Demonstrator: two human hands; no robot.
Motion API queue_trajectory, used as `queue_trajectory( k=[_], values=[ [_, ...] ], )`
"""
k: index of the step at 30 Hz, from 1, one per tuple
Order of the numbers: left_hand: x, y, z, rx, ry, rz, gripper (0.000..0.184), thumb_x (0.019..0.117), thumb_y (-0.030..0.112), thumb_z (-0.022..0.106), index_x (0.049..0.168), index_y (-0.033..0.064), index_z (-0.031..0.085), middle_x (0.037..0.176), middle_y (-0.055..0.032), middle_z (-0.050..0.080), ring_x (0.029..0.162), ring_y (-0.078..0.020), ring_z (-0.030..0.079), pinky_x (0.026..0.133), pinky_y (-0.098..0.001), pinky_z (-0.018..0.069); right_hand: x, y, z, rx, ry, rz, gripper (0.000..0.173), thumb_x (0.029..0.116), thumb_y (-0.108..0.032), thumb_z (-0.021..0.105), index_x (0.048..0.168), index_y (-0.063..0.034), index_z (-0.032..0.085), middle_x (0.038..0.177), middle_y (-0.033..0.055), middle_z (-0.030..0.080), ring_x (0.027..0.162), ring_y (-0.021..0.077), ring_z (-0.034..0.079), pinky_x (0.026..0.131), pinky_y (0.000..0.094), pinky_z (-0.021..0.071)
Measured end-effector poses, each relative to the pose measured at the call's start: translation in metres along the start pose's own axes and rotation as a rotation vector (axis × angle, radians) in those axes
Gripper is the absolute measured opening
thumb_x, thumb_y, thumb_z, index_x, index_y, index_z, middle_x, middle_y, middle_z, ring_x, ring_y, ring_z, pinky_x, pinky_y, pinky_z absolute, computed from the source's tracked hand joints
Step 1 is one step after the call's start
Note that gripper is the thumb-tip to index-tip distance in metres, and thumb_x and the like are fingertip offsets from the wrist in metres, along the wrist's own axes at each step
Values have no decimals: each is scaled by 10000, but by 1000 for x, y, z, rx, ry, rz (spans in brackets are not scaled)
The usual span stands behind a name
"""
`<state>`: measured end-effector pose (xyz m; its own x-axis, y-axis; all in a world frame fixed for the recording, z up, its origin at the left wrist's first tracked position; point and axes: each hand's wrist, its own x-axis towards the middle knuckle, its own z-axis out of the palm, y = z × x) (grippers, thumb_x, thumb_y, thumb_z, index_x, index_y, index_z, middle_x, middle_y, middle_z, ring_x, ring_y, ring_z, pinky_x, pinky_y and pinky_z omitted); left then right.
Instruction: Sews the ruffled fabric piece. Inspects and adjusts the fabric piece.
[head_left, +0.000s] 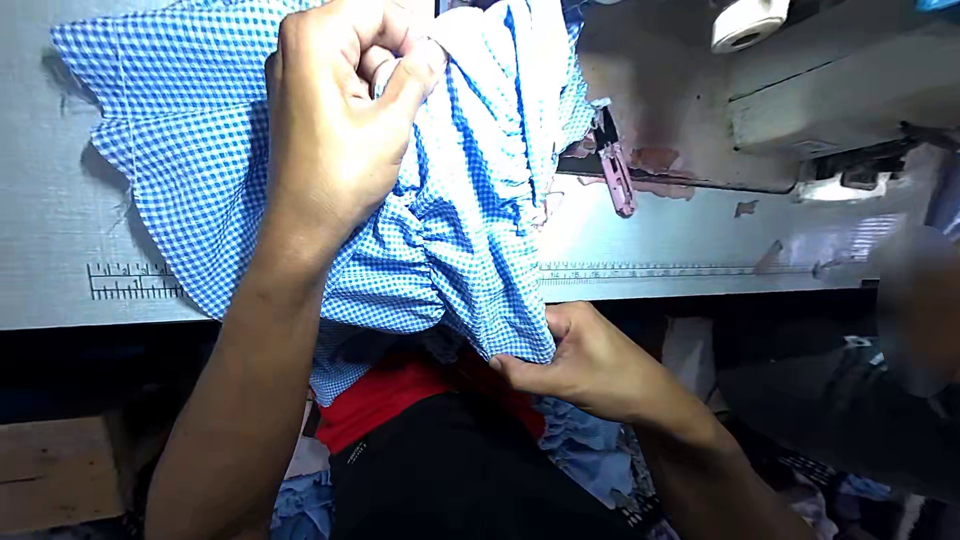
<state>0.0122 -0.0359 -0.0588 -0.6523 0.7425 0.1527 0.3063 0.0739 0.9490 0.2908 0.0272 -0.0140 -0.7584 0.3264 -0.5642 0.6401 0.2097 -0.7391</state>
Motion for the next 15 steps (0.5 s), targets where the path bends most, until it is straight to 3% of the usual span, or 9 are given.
queue_trajectory(
  k=[7,15],
  values=[
    [-3,-1,-1,87,-29,26,87,994,253,666,961,181,703,683,141,533,564,25,458,522,-170,355,-1,0,4,25,58,8,142,846,-355,756,860,-215,744,769,-130,707,720,-51,658,618,194,560],
    [-2,-2,0,98,-8,51,87,992,232,675,969,158,713,691,132,537,575,24,461,524,-169,352,-1,2,9,2,62,5,145,825,-374,745,823,-232,718,725,-145,668,678,-59,626,572,197,523]
  ],
)
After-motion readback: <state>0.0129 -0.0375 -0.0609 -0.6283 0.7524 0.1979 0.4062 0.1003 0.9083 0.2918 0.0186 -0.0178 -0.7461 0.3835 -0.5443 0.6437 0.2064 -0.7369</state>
